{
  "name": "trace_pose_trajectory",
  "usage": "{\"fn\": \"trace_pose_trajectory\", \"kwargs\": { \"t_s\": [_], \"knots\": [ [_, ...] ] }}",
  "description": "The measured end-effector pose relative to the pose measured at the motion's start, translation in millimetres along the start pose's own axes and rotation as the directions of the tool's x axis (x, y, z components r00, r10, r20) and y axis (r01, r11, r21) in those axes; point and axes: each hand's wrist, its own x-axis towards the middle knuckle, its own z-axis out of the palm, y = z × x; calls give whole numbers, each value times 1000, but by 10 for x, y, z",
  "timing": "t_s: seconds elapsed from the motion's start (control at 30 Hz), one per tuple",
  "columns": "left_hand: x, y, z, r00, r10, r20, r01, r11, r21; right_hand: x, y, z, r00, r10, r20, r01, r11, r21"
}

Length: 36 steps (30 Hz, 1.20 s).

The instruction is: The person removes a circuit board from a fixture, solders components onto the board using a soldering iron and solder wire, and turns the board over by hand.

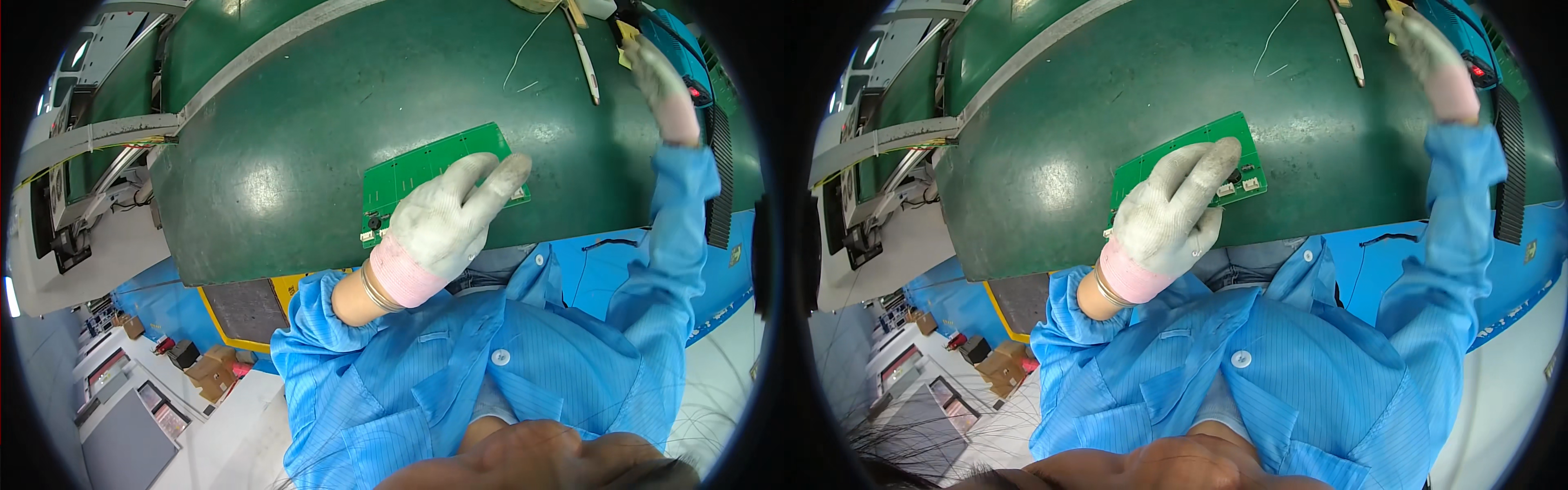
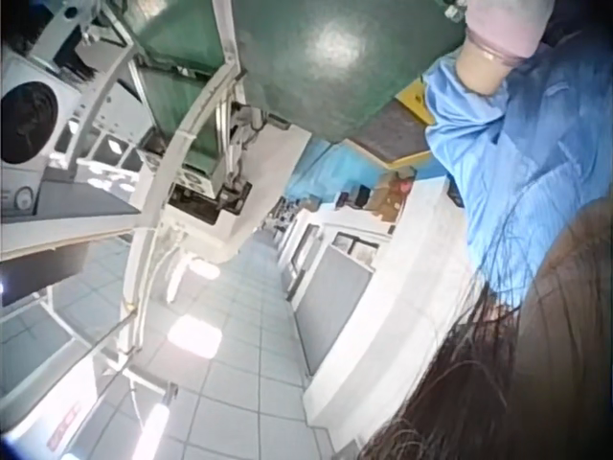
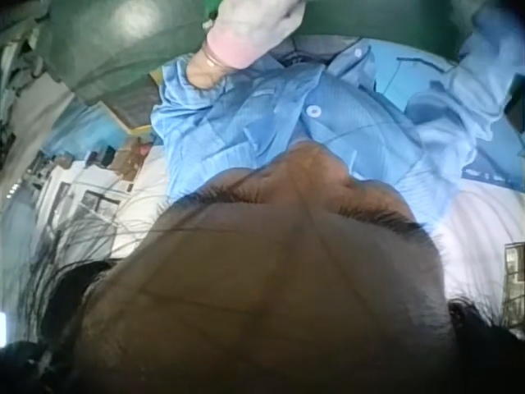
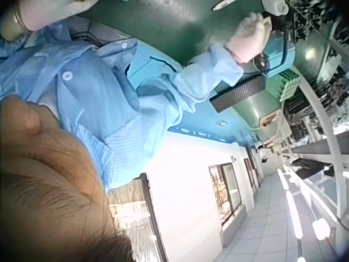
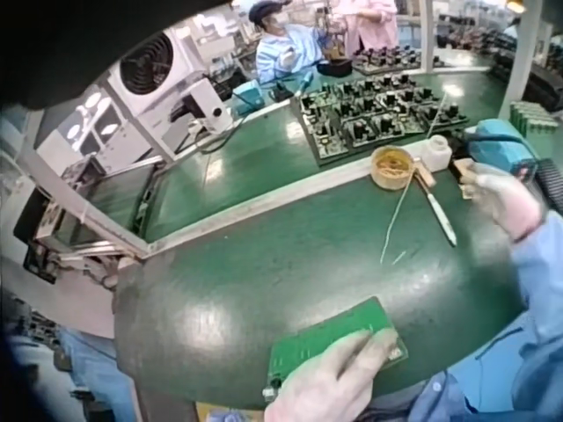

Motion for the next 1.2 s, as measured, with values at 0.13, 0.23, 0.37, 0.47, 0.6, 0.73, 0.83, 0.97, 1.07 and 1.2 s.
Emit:
{"fn": "trace_pose_trajectory", "kwargs": {
  "t_s": [0.13,0.23,0.37,0.47,0.6,0.73,0.83,0.97,1.07,1.2],
  "knots": [
    [13,-8,-32,997,16,-77,-12,999,53,-982,-57,845,970,-21,240,81,967,-240],
    [8,7,-62,998,20,-62,-15,997,71,-1402,-7,1395,869,-233,437,402,848,-345],
    [-99,19,-136,997,1,-74,7,995,100,-1528,108,1752,844,-360,397,507,779,-370],
    [-347,-42,-219,992,-51,-118,69,985,156,-1566,196,1837,830,-409,378,519,814,-259],
    [-803,-382,-324,681,-476,-556,474,866,-160,-1722,260,1863,857,-450,252,512,804,-304],
    [-1183,-803,-211,455,-847,-277,316,444,-838,-1871,264,1889,846,-501,180,532,794,-294],
    [-1398,-884,131,598,-798,82,16,-90,-996,-1942,246,1899,829,-538,151,558,782,-278],
    [-1489,-968,383,788,-510,-346,136,691,-710,-2006,243,1900,801,-573,172,598,775,-206],
    [-1497,-920,281,782,-620,-68,45,165,-985,-2032,257,1887,791,-585,180,611,773,-172],
    [-1414,-692,88,796,-547,258,-26,-457,-889,-2070,261,1843,771,-607,193,634,759,-148]
  ]
}}
